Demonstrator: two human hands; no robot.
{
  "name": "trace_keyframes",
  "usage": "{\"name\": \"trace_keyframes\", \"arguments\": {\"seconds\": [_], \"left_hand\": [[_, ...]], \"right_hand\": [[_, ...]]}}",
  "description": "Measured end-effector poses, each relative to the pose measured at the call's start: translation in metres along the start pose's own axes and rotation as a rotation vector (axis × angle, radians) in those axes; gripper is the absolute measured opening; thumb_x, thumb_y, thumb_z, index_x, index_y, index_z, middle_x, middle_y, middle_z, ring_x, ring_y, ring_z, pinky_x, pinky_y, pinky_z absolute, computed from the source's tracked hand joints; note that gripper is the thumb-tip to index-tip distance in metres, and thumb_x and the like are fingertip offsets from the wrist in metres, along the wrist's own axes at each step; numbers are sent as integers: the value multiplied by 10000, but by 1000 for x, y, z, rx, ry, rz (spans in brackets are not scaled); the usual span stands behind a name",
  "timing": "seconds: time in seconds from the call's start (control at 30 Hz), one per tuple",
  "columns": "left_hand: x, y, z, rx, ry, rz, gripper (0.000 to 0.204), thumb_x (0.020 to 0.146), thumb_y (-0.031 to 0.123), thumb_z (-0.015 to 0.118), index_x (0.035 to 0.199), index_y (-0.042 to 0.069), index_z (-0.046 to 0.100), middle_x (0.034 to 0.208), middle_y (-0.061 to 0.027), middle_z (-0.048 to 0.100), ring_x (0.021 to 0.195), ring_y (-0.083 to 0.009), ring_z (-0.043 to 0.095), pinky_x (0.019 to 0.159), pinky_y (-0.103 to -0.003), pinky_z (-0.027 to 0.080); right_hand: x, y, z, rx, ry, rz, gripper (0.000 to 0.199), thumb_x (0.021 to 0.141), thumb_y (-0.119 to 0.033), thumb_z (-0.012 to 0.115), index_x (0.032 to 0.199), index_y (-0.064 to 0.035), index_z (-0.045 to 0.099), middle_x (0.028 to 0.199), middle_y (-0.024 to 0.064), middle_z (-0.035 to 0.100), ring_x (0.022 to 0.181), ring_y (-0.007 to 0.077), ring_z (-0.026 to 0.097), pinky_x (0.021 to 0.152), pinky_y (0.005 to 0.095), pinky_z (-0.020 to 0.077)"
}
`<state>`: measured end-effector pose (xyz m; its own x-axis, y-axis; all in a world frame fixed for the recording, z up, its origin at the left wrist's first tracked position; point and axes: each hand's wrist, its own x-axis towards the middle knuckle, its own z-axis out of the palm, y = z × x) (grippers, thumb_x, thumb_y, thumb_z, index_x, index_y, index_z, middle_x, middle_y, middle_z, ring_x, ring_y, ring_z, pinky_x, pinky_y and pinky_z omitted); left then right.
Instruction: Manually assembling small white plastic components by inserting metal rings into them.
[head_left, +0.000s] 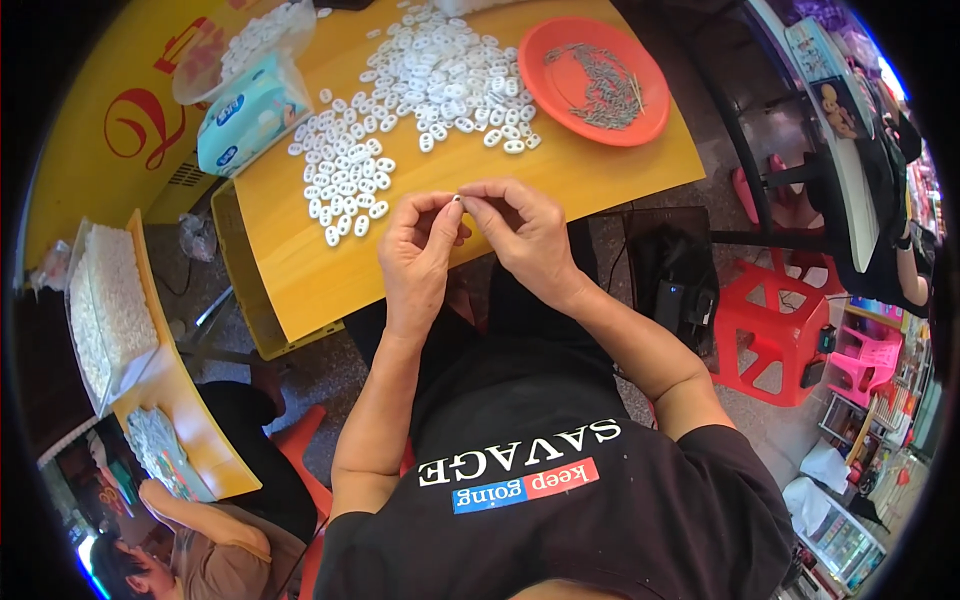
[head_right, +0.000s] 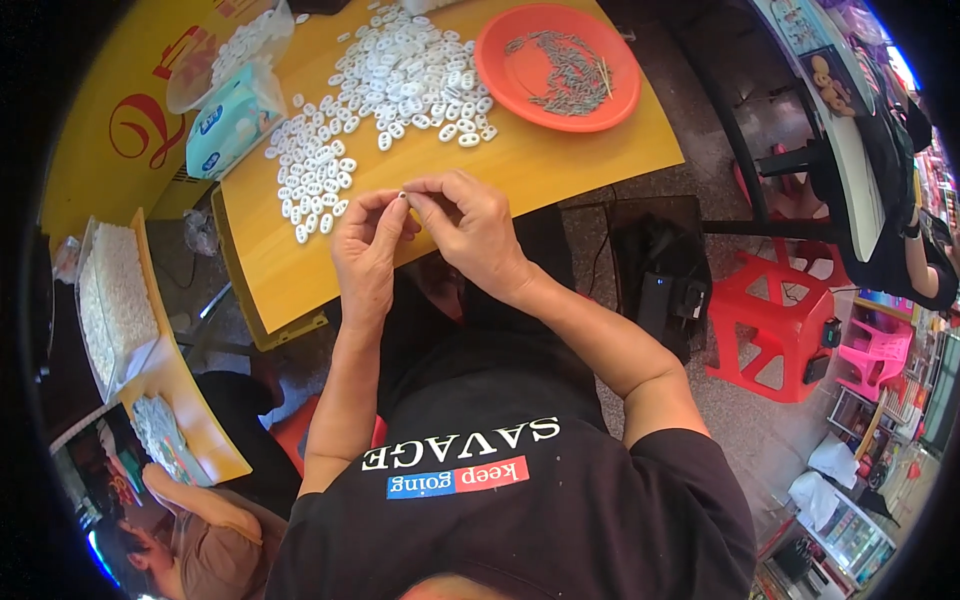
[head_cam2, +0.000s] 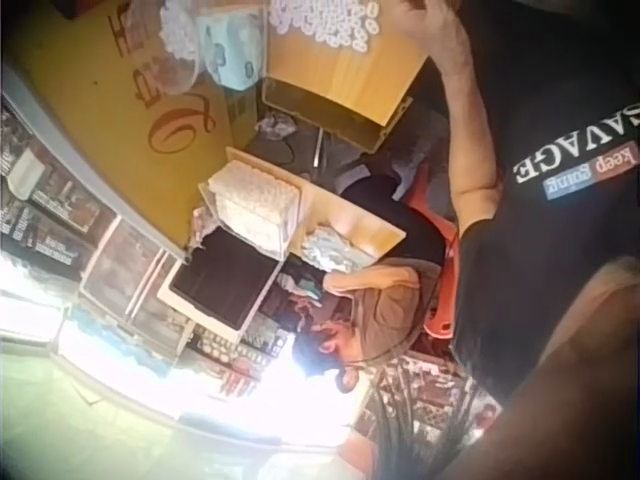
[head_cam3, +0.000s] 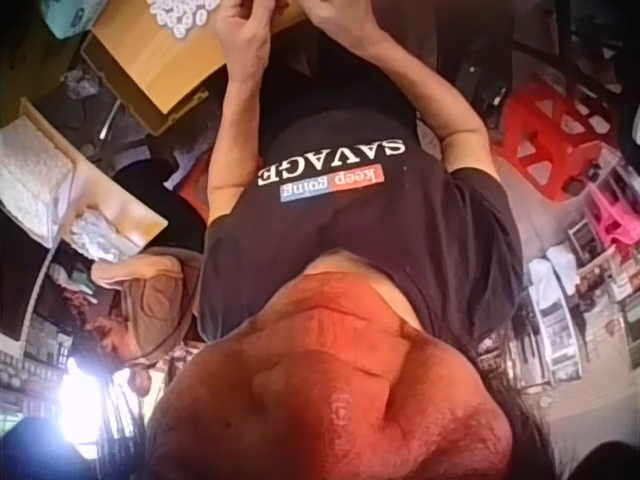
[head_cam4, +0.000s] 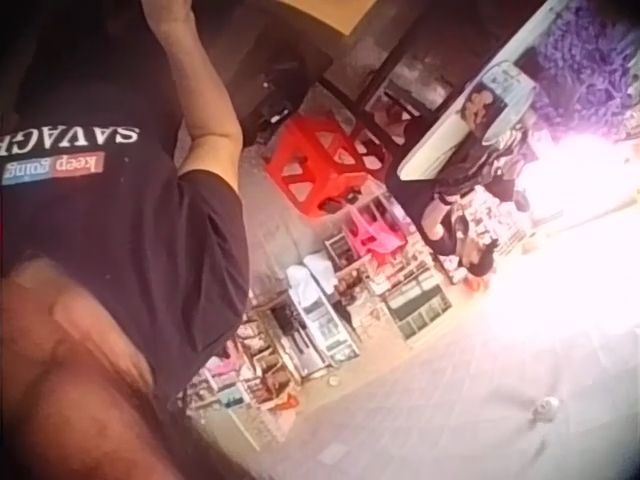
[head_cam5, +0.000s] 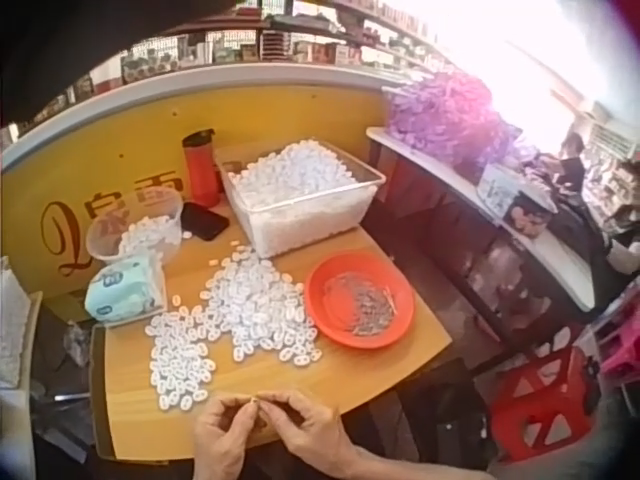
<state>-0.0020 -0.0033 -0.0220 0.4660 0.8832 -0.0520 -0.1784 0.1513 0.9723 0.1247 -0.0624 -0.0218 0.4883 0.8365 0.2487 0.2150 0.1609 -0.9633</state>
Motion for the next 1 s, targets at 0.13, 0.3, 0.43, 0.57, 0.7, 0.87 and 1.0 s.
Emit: {"name": "trace_keyframes", "arguments": {"seconds": [0.13,0.3,0.43,0.57,0.7,0.87,1.0], "left_hand": [[6,1,6,-2,-51,8,123,963,86,605,1046,-4,599,929,-55,655,759,-88,619,699,-217,497],[14,-3,10,-21,-106,6,121,969,74,588,1057,-9,577,955,-80,661,769,-113,635,712,-226,504],[14,-5,9,-7,-125,37,117,968,66,587,1057,-9,579,955,-82,661,773,-112,633,713,-227,502],[16,-8,6,-28,-134,36,120,966,57,586,1067,-7,576,957,-84,662,771,-113,632,716,-229,500],[15,-7,6,-22,-134,44,122,967,53,584,1073,-6,574,961,-85,661,773,-114,631,718,-231,499],[14,-8,5,-24,-149,45,124,967,51,583,1076,-7,573,970,-87,659,783,-115,629,723,-233,500],[14,-7,6,-18,-153,54,126,966,52,584,1076,-8,574,968,-86,659,785,-114,628,725,-232,500]], "right_hand": [[11,-4,-17,-171,-28,-153,114,867,1,667,978,26,670,840,104,654,671,140,627,599,260,501],[57,-11,-72,-419,57,-310,111,850,-15,685,961,-1,675,844,85,656,678,162,630,580,265,498],[96,-1,-130,-656,93,-282,120,853,-100,698,962,-49,694,876,81,669,715,199,647,612,311,512],[113,8,-156,-865,29,-184,150,840,-199,706,934,-83,715,892,81,670,763,254,656,711,367,512],[117,14,-155,-993,-79,-177,136,852,-196,688,931,-88,715,897,95,659,810,297,657,729,398,517],[119,16,-149,-1082,-98,-217,130,859,-164,662,953,-89,711,952,114,652,866,322,655,755,427,524],[122,27,-148,-1146,-76,-295,150,878,-121,622,1002,-74,693,949,125,624,861,340,641,749,419,522]]}}
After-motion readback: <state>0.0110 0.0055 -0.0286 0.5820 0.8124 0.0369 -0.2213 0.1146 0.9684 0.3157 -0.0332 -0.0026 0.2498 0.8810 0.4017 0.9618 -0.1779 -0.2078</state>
